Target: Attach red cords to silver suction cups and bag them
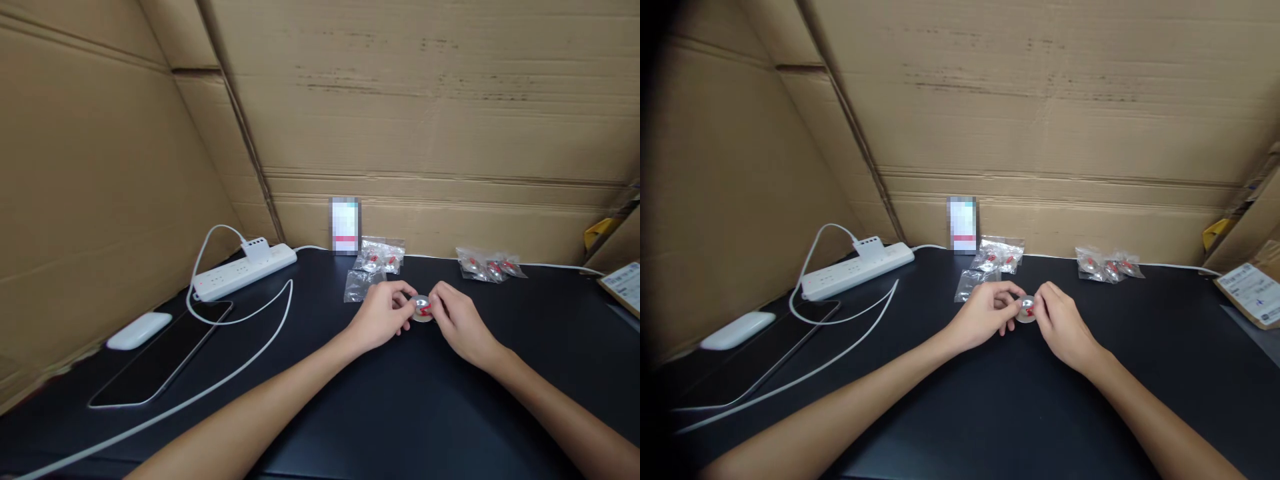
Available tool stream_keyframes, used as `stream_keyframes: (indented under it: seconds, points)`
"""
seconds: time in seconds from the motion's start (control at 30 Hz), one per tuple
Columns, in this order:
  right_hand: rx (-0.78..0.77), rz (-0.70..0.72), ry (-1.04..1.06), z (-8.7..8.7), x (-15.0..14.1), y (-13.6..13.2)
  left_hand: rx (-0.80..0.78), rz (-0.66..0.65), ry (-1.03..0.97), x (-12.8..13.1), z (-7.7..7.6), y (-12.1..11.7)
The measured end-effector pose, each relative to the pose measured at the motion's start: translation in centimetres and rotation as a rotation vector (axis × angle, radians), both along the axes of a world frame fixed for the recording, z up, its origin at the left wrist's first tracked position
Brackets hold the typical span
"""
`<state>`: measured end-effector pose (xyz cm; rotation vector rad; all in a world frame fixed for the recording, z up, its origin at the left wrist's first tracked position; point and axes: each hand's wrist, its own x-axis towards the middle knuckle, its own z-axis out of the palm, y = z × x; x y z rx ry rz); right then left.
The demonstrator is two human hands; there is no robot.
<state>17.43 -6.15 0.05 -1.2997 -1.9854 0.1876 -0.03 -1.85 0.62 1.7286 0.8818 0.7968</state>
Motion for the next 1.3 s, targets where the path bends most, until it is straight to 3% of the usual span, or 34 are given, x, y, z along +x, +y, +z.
stream_keyframes:
  seconds: [0.17,0.47,0.87,1.03,1.3]
  points:
    - [-0.059,-0.048,0.078,-0.1,0.0,0.3,0.070,0.042,0.068,0.0,0.2,-0.4]
    - [-0.030,0.017,-0.094,0.4,0.3,-0.2,0.228,0.135,0.166,-0.1,1.2,-1.2]
    - [-0.138,0.133,0.023,0.8,0.5,-0.3,0.369,0.177,0.248,-0.5,0.5,-0.3]
    - [-0.158,0.101,0.170,1.7,1.1,-0.5,0.424,0.235,0.299,-0.8,0.8,0.0]
    - [-0.139,0.232,-0.231,2.4,1.2,-1.2,0.464,0.271,0.415,-1.0,-0.2,0.7]
